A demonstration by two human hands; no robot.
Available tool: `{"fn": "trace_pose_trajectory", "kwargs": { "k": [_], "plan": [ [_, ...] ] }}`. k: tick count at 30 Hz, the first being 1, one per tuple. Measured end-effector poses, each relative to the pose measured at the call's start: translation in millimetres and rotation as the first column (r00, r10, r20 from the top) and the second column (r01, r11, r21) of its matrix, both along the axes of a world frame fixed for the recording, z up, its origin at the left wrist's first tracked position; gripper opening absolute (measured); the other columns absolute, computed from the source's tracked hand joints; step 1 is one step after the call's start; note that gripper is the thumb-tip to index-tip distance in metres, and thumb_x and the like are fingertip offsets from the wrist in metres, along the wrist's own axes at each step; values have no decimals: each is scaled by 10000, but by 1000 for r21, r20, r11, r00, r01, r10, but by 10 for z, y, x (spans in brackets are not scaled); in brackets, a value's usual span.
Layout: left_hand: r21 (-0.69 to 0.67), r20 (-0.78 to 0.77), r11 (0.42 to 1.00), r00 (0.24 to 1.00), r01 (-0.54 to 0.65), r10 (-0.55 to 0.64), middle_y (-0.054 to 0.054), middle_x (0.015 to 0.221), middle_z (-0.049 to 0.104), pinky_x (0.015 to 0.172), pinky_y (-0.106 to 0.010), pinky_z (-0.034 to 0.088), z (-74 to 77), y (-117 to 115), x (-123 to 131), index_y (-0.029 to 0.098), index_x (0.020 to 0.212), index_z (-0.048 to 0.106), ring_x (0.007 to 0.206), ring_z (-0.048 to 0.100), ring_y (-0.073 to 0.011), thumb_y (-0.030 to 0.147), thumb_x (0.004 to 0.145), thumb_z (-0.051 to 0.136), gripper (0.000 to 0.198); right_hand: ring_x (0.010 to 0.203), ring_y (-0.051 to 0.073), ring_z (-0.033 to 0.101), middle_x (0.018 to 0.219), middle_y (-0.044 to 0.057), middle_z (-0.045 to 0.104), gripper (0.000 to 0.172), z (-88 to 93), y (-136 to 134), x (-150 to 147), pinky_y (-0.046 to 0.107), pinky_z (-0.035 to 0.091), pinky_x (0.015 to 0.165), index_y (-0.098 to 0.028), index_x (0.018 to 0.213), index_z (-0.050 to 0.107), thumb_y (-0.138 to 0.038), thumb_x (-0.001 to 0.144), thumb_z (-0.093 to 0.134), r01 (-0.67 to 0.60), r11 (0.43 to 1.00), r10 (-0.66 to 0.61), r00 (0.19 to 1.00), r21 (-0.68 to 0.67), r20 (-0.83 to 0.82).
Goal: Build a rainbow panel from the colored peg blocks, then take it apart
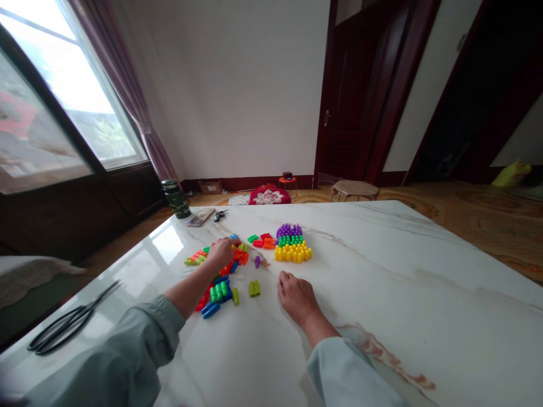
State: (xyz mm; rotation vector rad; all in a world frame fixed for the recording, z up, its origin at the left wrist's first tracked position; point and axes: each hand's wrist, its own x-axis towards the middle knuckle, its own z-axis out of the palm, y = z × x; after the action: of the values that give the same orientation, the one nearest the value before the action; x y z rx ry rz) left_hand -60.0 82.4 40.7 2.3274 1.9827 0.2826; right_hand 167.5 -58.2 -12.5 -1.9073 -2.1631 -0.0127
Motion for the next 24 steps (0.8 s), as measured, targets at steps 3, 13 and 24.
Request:
{"fn": "trace_pose_trajectory", "kwargs": {
  "k": [3, 13, 24],
  "plan": [
    [-14, -34, 1000, 999, 1, -2, -81, 1189, 634, 938, -354, 405, 1, 26, 30, 288, 1125, 664, 1135, 544, -254, 129, 794, 507, 399, 773, 137, 643, 920, 9, 686, 151, 16, -5, -2, 262, 318, 625, -218, 946, 542, -248, 949, 394, 7, 1000, -7, 1000, -12, -1],
    [-100, -102, 994, 994, 34, -44, -130, 1150, 592, 838, -304, 456, 54, 174, 32, 191, 1071, 680, 1070, 577, -276, 137, 737, 570, 356, 755, 138, 638, 908, 5, 680, 162, -6, 8, 12, 261, 320, 622, -220, 940, 533, -257, 952, 376, -12, 1000, 12, 1000, 7, -6],
    [-164, -106, 978, 983, 131, -150, -72, 1160, 609, 937, -449, 465, 79, 215, 135, 151, 1049, 616, 1075, 568, -207, 358, 892, 579, 262, 779, 143, 645, 923, 5, 685, 159, -6, 6, 12, 262, 323, 632, -220, 947, 538, -257, 948, 382, -4, 1000, 4, 1000, 4, -12]
  ]
}}
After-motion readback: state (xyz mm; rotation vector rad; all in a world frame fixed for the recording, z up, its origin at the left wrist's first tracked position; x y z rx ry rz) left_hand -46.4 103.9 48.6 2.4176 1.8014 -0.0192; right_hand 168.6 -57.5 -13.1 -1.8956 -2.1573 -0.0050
